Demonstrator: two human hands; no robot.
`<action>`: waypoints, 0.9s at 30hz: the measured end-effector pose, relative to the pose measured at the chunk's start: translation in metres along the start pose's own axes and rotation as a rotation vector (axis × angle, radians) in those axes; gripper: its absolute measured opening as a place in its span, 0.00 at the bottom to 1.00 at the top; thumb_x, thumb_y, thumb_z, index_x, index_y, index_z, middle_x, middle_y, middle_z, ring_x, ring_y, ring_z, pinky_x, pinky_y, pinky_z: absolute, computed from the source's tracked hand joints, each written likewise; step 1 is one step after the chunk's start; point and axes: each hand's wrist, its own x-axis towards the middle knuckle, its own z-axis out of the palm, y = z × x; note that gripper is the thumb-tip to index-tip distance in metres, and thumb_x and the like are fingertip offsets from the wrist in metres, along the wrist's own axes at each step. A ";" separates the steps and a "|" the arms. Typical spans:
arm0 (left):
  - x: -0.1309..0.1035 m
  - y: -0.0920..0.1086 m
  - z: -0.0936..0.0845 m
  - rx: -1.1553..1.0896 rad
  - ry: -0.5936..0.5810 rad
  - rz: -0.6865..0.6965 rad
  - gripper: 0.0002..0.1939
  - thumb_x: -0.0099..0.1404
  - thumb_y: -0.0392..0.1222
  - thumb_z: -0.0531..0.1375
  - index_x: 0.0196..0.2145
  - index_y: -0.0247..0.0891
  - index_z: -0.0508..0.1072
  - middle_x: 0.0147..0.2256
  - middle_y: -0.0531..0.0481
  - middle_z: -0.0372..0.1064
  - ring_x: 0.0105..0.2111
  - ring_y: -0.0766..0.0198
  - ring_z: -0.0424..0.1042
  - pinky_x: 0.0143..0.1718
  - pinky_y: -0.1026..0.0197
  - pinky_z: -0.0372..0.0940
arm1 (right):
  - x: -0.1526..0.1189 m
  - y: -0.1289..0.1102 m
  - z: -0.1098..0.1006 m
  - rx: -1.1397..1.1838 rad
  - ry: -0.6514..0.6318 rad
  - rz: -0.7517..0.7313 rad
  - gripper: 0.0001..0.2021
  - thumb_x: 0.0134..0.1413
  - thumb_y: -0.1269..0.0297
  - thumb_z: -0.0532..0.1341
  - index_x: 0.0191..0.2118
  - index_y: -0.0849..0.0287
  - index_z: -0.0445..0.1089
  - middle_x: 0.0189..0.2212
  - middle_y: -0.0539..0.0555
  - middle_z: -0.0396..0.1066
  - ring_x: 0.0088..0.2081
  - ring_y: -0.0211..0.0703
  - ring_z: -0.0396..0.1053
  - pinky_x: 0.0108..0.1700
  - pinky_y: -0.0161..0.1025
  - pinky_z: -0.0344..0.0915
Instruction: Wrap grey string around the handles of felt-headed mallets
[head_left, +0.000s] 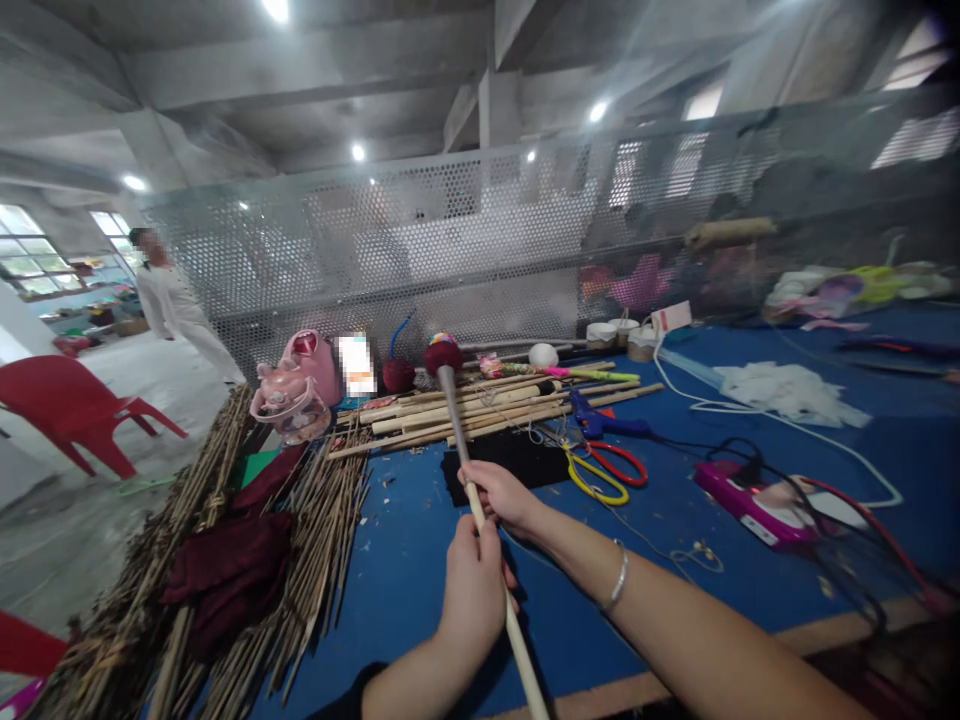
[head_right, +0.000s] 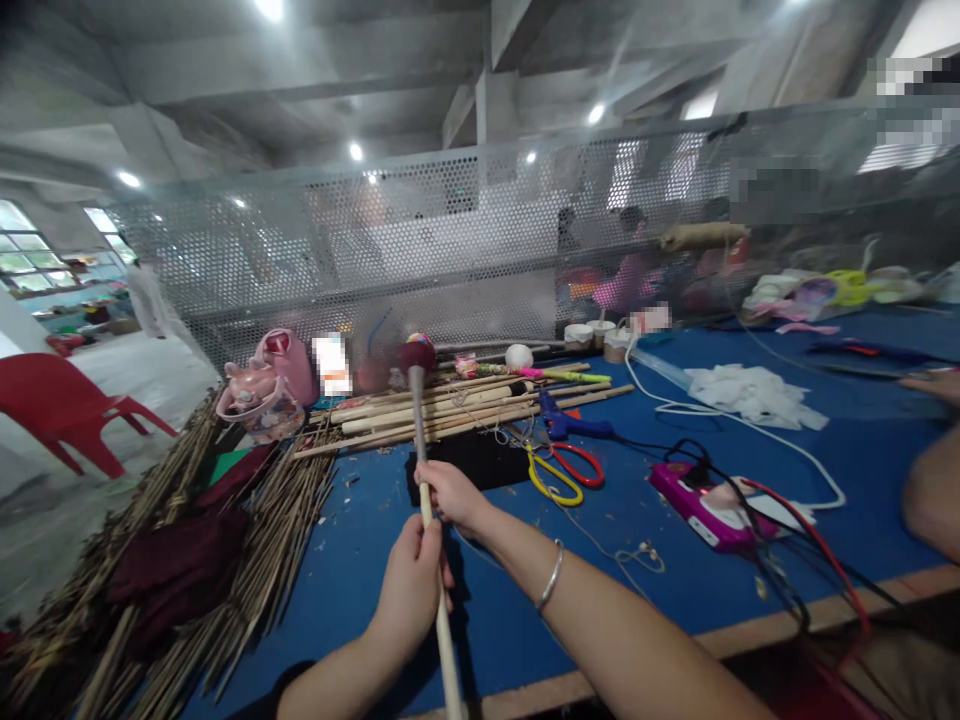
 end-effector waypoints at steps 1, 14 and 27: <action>-0.002 -0.001 0.002 -0.008 0.013 0.002 0.15 0.61 0.53 0.45 0.32 0.38 0.58 0.12 0.60 0.55 0.08 0.72 0.56 0.10 0.70 0.53 | 0.000 0.002 0.002 -0.035 -0.013 -0.036 0.16 0.47 0.51 0.53 0.23 0.60 0.56 0.12 0.42 0.46 0.14 0.28 0.40 0.16 0.30 0.37; 0.010 0.006 -0.003 -0.031 -0.125 0.049 0.14 0.60 0.52 0.48 0.34 0.38 0.58 0.16 0.59 0.59 0.10 0.69 0.61 0.11 0.69 0.56 | 0.005 -0.004 -0.016 -0.329 0.094 -0.249 0.16 0.52 0.51 0.50 0.24 0.60 0.56 0.16 0.44 0.50 0.19 0.31 0.47 0.20 0.31 0.46; 0.025 0.021 -0.032 -0.287 -0.482 -0.071 0.20 0.52 0.49 0.60 0.39 0.33 0.63 0.26 0.47 0.69 0.21 0.67 0.70 0.20 0.69 0.61 | -0.005 -0.020 -0.043 -0.063 -0.254 -0.007 0.14 0.47 0.54 0.58 0.32 0.60 0.59 0.12 0.39 0.47 0.13 0.27 0.41 0.14 0.29 0.34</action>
